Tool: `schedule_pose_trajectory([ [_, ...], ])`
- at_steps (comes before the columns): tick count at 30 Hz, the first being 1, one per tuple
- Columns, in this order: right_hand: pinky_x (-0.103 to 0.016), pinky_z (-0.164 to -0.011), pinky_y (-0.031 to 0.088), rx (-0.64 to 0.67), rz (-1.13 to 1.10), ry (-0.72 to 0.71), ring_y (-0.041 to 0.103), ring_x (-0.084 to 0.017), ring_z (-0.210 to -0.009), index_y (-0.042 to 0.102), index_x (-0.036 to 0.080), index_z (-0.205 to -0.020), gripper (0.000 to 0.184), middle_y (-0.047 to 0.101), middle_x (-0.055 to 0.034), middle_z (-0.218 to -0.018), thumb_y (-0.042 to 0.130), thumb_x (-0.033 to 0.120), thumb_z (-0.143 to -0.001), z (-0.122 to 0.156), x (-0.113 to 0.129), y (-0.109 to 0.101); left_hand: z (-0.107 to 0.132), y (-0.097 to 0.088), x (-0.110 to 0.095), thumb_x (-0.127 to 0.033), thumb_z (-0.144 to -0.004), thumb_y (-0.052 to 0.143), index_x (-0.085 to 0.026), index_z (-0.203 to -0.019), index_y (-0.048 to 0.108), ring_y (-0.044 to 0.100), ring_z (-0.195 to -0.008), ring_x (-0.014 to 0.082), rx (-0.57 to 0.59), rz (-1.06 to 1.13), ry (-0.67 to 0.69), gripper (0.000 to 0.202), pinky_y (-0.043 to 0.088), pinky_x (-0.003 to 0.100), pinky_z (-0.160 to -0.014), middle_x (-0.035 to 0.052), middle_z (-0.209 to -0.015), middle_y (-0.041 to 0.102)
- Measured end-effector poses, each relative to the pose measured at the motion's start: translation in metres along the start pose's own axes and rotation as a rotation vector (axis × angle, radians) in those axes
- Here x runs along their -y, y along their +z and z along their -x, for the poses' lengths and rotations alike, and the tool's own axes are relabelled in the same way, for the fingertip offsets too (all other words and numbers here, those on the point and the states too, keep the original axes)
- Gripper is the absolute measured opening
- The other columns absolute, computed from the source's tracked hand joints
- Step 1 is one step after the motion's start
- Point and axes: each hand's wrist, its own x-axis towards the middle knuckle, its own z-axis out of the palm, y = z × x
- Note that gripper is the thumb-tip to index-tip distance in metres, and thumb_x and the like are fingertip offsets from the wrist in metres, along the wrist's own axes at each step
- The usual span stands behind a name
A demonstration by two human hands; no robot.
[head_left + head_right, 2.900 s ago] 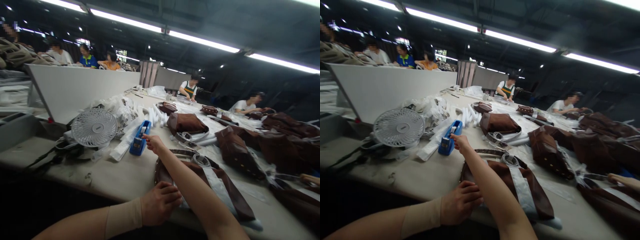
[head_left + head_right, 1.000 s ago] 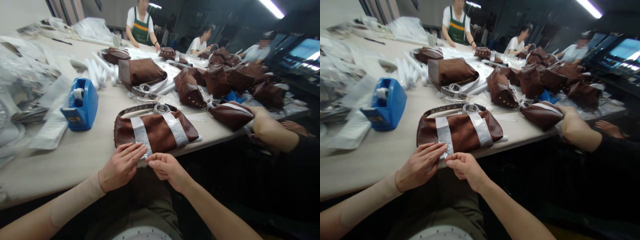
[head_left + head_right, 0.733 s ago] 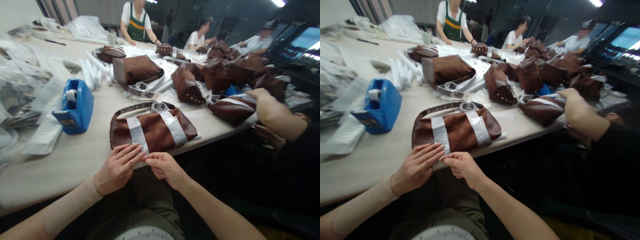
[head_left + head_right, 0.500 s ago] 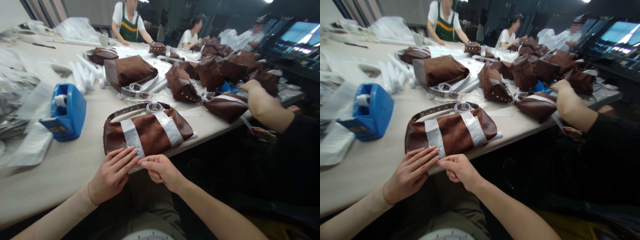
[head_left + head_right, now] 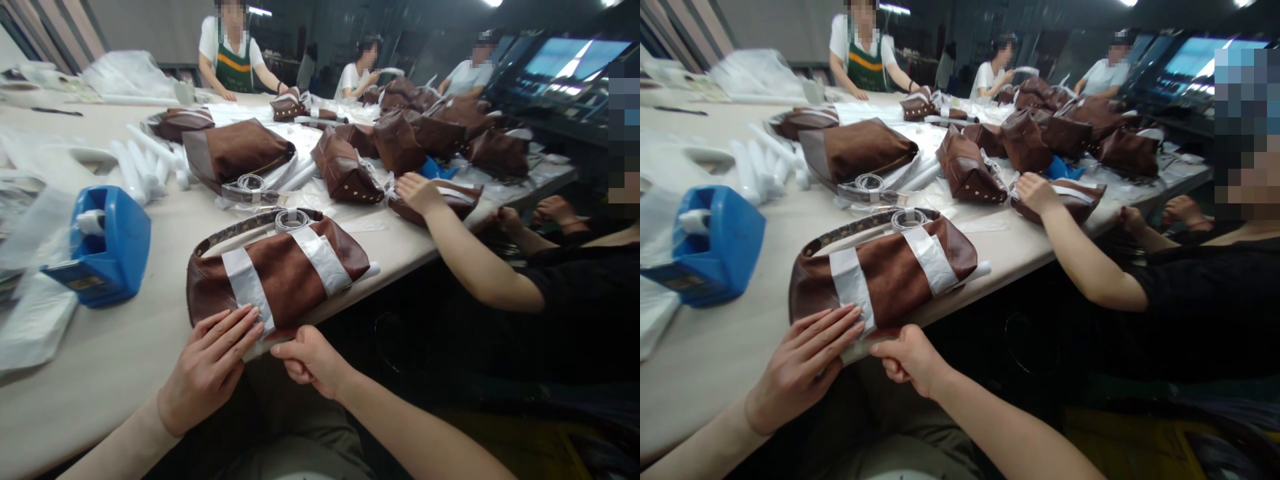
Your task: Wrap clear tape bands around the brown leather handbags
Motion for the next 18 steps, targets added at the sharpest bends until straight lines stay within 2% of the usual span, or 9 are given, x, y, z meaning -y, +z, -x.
schedule_pose_trajectory([
  [3, -0.017, -0.031, 0.018, -0.003, 0.082, -0.099, 0.027, -0.003, -0.029, 0.063, 0.011, -0.090, 0.036, 0.042, 0.0099, -0.037, 0.078, 0.036, -0.070, 0.000, -0.009, 0.002, 0.000, -0.001, 0.000, 0.001, -0.082, 0.054, -0.014, -0.137, 0.048, 0.046, -0.131, 0.0293, 0.006, 0.000, -0.002, 0.057, 0.043, 0.048, -0.102, 0.0146, -0.137, 0.053],
  [4, -0.017, -0.031, 0.019, -0.010, 0.116, -0.121, 0.029, -0.003, -0.029, 0.064, 0.011, -0.092, 0.038, 0.043, 0.0098, -0.037, 0.078, 0.038, -0.070, -0.001, -0.012, 0.003, 0.000, -0.001, 0.000, 0.001, -0.082, 0.054, -0.014, -0.137, 0.048, 0.046, -0.131, 0.0293, 0.007, 0.000, -0.004, 0.057, 0.043, 0.048, -0.102, 0.0145, -0.137, 0.053],
  [9, -0.017, -0.030, 0.019, -0.071, 0.117, -0.171, 0.030, -0.004, -0.028, 0.056, 0.013, -0.064, 0.038, 0.042, 0.0079, -0.036, 0.077, 0.044, -0.069, -0.014, -0.027, 0.008, -0.001, -0.002, 0.000, -0.001, -0.083, 0.054, -0.017, -0.139, 0.046, 0.048, -0.130, 0.0279, 0.016, -0.007, -0.007, 0.059, 0.043, 0.046, -0.102, 0.0130, -0.138, 0.053],
  [12, -0.017, -0.031, 0.021, -0.128, 0.131, -0.236, 0.031, -0.004, -0.029, 0.052, 0.015, -0.057, 0.037, 0.041, 0.0072, -0.037, 0.075, 0.041, -0.071, -0.023, -0.031, 0.008, -0.001, -0.002, 0.000, -0.002, -0.083, 0.053, -0.018, -0.140, 0.045, 0.048, -0.130, 0.0276, 0.023, -0.015, -0.002, 0.059, 0.041, 0.045, -0.103, 0.0123, -0.139, 0.052],
  [18, -0.016, -0.036, 0.032, -0.348, 0.370, -0.312, 0.042, -0.006, -0.034, 0.052, 0.015, -0.049, 0.031, 0.047, 0.0029, -0.040, 0.062, 0.028, -0.075, -0.026, -0.031, 0.009, 0.006, 0.002, 0.006, -0.010, -0.085, 0.054, -0.017, -0.142, 0.044, 0.049, -0.129, 0.0261, 0.015, -0.048, 0.047, 0.058, 0.036, 0.041, -0.109, 0.0118, -0.139, 0.052],
])
